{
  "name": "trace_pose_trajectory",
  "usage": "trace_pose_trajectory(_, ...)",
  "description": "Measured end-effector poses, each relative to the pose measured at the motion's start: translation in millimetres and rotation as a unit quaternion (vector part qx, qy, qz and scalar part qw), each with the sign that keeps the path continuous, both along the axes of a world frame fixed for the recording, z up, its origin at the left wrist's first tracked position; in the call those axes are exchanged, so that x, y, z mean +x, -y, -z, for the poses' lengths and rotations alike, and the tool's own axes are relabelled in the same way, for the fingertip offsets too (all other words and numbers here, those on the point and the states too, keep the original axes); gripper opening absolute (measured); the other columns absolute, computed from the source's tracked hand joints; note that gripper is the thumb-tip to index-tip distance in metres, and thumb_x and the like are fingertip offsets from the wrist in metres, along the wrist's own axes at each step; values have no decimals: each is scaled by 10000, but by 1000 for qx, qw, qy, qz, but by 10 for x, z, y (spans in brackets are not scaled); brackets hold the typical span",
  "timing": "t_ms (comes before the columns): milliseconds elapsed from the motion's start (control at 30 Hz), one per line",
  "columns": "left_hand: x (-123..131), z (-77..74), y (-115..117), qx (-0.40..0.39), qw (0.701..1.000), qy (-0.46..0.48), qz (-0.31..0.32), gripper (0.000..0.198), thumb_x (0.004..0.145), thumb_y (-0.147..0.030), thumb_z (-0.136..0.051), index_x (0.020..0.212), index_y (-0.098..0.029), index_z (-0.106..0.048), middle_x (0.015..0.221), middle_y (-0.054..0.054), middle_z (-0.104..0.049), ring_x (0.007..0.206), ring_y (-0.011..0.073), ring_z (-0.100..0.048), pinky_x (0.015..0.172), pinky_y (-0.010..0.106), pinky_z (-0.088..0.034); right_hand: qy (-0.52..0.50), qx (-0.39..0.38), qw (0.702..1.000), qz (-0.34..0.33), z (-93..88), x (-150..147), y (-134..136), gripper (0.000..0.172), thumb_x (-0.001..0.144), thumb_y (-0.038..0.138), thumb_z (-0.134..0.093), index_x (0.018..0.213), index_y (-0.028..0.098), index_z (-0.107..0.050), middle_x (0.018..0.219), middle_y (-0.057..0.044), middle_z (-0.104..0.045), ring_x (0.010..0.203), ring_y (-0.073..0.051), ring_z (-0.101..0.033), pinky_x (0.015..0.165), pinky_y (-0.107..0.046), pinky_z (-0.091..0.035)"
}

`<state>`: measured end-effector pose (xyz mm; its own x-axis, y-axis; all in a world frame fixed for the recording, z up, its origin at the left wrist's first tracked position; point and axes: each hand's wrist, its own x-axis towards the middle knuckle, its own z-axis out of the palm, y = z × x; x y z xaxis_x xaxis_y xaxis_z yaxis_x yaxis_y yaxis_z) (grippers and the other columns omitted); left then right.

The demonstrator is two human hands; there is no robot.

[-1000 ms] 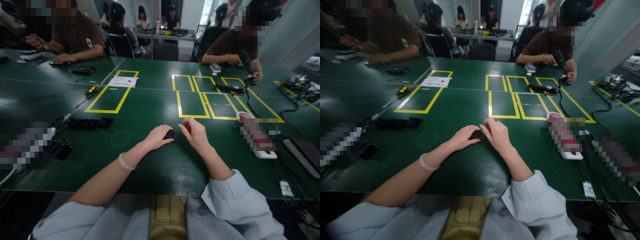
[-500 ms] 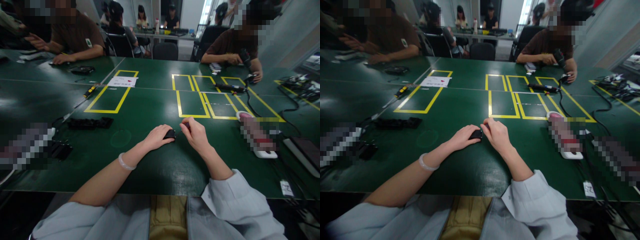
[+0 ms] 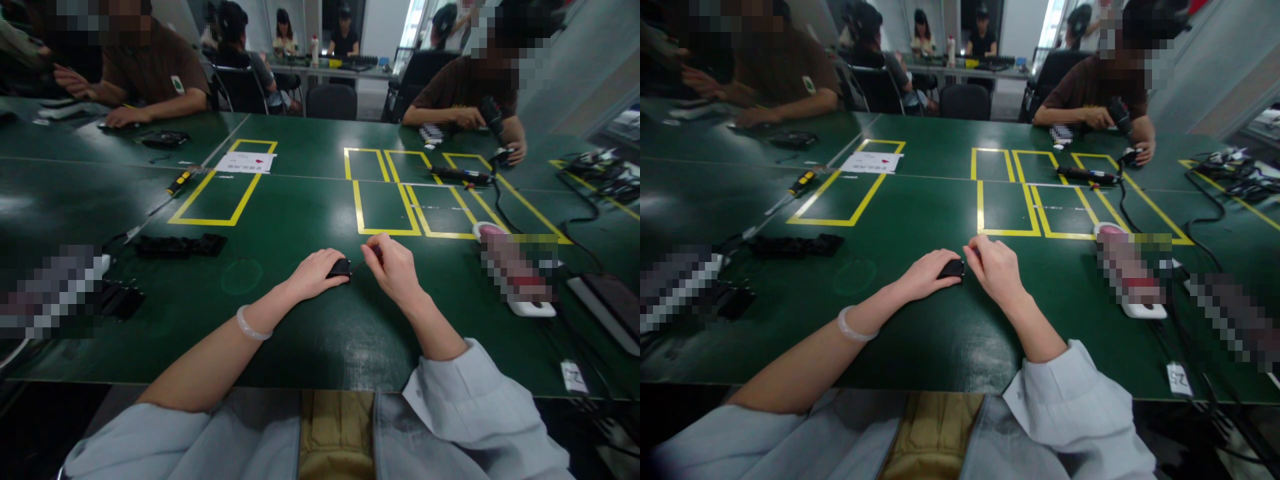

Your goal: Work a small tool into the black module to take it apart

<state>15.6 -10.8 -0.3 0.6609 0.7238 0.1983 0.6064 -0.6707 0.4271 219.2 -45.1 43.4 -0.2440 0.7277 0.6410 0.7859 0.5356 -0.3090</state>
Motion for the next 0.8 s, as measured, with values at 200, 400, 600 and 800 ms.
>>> trace_pose_trajectory(200, 4, 26, -11, 4, 1000, -1, -1, 396, 879, -485, -570, 1163, -216, -509, 1130, 69, -594, 1029, 239, -565, 901, 381, -441, 6, -2, 1000, 5, -11, -9, -6, 145, 948, 282, -412, 922, 207, -532, 734, -20, -607, 619, -142, -535, 633, -266, -395)
trace_pose_trajectory(400, 2, 23, -5, 4, 1000, -2, -4, 396, 878, -481, -573, 1167, -219, -505, 1140, 72, -593, 1036, 244, -567, 907, 389, -439, 8, -2, 1000, 6, -8, -2, 3, 139, 926, 232, -395, 940, 206, -531, 727, -11, -599, 609, -141, -521, 637, -270, -397)
trace_pose_trajectory(600, -5, 8, -6, 7, 1000, -1, 3, 385, 880, -477, -571, 1154, -213, -513, 1108, 66, -597, 1005, 237, -566, 882, 376, -444, 22, 3, 1000, 7, -2, 10, 0, 181, 948, 362, -447, 871, 214, -515, 725, -19, -602, 627, -146, -538, 631, -271, -391)
trace_pose_trajectory(800, -4, 26, -5, 5, 1000, 5, -2, 391, 878, -471, -576, 1168, -218, -505, 1139, 69, -592, 1032, 243, -563, 904, 385, -437, 12, -3, 1000, 9, -12, -4, 4, 145, 942, 268, -407, 961, 207, -538, 727, -13, -601, 613, -143, -537, 632, -269, -399)
